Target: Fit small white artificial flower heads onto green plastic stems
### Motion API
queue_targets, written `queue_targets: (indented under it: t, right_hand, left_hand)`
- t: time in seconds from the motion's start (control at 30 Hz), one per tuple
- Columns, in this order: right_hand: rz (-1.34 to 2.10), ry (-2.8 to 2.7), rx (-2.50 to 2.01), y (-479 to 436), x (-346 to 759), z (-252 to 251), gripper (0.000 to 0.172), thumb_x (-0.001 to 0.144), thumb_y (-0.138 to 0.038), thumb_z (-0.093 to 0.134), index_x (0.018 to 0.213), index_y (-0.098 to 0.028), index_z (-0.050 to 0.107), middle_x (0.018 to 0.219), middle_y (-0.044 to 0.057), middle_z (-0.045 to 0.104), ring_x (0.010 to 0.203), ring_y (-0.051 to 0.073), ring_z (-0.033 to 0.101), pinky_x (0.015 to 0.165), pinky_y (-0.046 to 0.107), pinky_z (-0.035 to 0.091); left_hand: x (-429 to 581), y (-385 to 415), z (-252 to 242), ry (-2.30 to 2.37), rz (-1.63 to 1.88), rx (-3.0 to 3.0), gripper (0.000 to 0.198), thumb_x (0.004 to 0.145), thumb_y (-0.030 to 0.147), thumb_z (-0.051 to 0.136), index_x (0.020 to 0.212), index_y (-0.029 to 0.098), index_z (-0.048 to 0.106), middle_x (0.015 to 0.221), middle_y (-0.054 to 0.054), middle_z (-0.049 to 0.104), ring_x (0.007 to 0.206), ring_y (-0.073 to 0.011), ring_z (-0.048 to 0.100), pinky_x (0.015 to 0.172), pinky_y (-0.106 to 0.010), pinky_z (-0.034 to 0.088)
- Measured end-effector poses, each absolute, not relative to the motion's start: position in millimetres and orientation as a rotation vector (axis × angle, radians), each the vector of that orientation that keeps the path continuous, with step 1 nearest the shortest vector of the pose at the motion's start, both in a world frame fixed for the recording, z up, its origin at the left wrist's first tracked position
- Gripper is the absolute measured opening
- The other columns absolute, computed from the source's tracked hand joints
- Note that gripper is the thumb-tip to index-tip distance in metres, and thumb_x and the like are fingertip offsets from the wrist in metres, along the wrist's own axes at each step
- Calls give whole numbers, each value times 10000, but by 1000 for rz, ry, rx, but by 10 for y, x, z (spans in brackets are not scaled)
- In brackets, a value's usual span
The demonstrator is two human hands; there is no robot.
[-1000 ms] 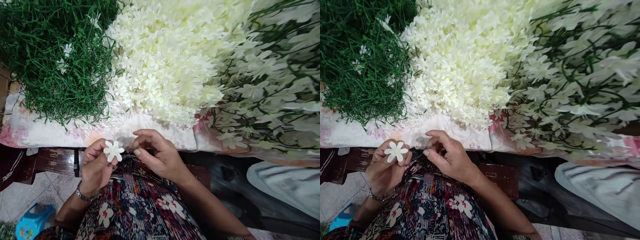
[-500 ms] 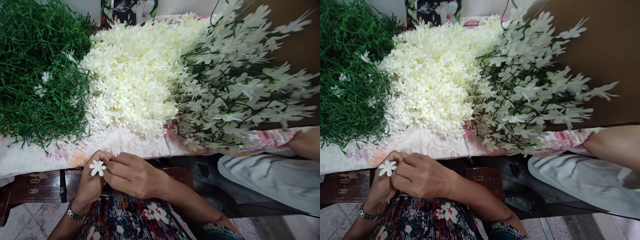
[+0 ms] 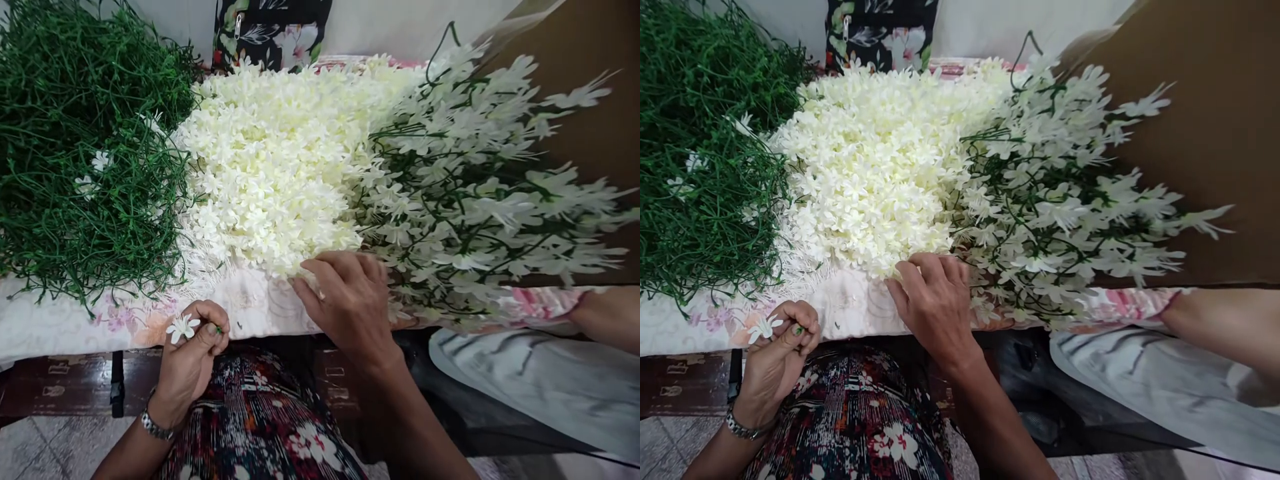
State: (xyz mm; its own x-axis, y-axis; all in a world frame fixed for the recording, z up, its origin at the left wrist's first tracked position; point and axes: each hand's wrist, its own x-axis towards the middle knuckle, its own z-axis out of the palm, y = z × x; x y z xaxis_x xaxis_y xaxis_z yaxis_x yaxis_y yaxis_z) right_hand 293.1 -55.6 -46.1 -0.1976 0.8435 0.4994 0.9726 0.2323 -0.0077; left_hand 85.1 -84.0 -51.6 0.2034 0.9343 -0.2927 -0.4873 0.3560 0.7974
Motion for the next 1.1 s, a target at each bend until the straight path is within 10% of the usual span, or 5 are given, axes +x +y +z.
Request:
queue_targets:
  t: [0.47, 1.1]
  right_hand:
    - [-532, -1837, -1372, -631, 2927, -580, 221, 642, -109, 618, 833, -194, 548, 751, 39, 599, 700, 165, 524, 656, 317, 388]
    - [79, -2184, -897, -617, 2246, -504, 161, 705, -157, 575, 865, -160, 550, 772, 38, 590, 710, 138, 474, 609, 280, 385]
  left_hand:
    - [1017, -772, -483, 830, 987, 457, 170, 688, 203, 595, 702, 157, 432, 530, 40, 450, 396, -16, 242, 378, -158, 131]
    - [726, -1000, -523, 1272, 1298, 579, 145, 615, 194, 659, 667, 146, 532, 569, 42, 462, 437, -28, 338, 390, -158, 250]
